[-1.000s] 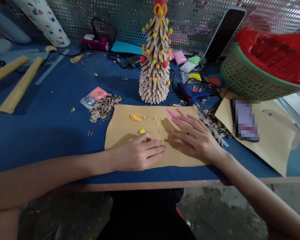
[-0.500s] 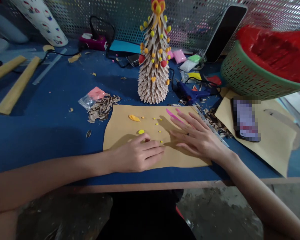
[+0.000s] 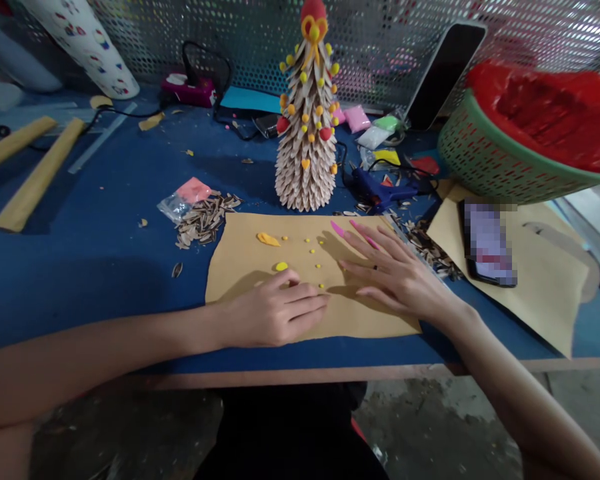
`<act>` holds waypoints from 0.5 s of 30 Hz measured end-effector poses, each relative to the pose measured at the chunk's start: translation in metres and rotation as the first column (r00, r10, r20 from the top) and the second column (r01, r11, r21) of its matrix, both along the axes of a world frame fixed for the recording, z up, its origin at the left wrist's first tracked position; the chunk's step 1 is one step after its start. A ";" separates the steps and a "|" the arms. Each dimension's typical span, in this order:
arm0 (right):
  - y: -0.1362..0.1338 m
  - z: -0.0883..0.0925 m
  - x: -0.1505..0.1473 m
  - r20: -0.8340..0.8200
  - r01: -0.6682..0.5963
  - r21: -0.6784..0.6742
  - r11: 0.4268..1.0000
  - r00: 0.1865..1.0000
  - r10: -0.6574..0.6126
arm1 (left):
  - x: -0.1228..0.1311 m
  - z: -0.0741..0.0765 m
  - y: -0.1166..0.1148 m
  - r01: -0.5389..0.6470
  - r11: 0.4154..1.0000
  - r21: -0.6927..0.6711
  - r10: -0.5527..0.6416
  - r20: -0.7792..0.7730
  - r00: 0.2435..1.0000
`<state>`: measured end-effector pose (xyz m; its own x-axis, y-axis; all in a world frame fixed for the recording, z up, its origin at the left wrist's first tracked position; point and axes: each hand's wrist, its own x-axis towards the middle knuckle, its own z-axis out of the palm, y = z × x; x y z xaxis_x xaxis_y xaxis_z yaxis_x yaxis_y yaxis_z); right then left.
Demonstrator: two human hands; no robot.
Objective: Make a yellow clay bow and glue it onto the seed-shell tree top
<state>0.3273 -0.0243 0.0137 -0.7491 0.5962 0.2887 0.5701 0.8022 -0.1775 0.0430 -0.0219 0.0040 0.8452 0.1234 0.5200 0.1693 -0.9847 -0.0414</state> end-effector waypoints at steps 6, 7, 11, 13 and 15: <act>0.000 0.000 0.001 0.063 -0.048 -0.030 0.998 0.997 0.050 | 0.000 0.000 0.000 0.003 1.000 -0.001 -0.003 -0.009 1.000; 0.000 0.000 0.001 0.057 -0.031 -0.015 0.999 0.998 0.031 | 0.000 0.000 0.000 0.006 1.000 -0.007 -0.006 -0.004 1.000; 0.000 0.001 0.001 0.014 -0.080 0.006 0.997 0.997 0.080 | 0.000 0.000 0.000 0.007 1.000 -0.003 -0.007 0.001 1.000; -0.001 0.002 0.000 0.031 -0.107 -0.006 0.994 0.994 0.107 | -0.001 0.000 0.000 0.001 1.000 0.003 -0.001 -0.005 1.000; -0.001 0.003 0.000 0.037 -0.092 0.011 0.996 0.995 0.092 | -0.001 -0.001 0.000 -0.002 1.000 0.003 0.002 -0.002 1.000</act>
<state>0.3268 -0.0257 0.0165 -0.8109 0.5206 0.2672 0.4996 0.8537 -0.1472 0.0423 -0.0219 0.0035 0.8458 0.1239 0.5190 0.1714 -0.9842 -0.0443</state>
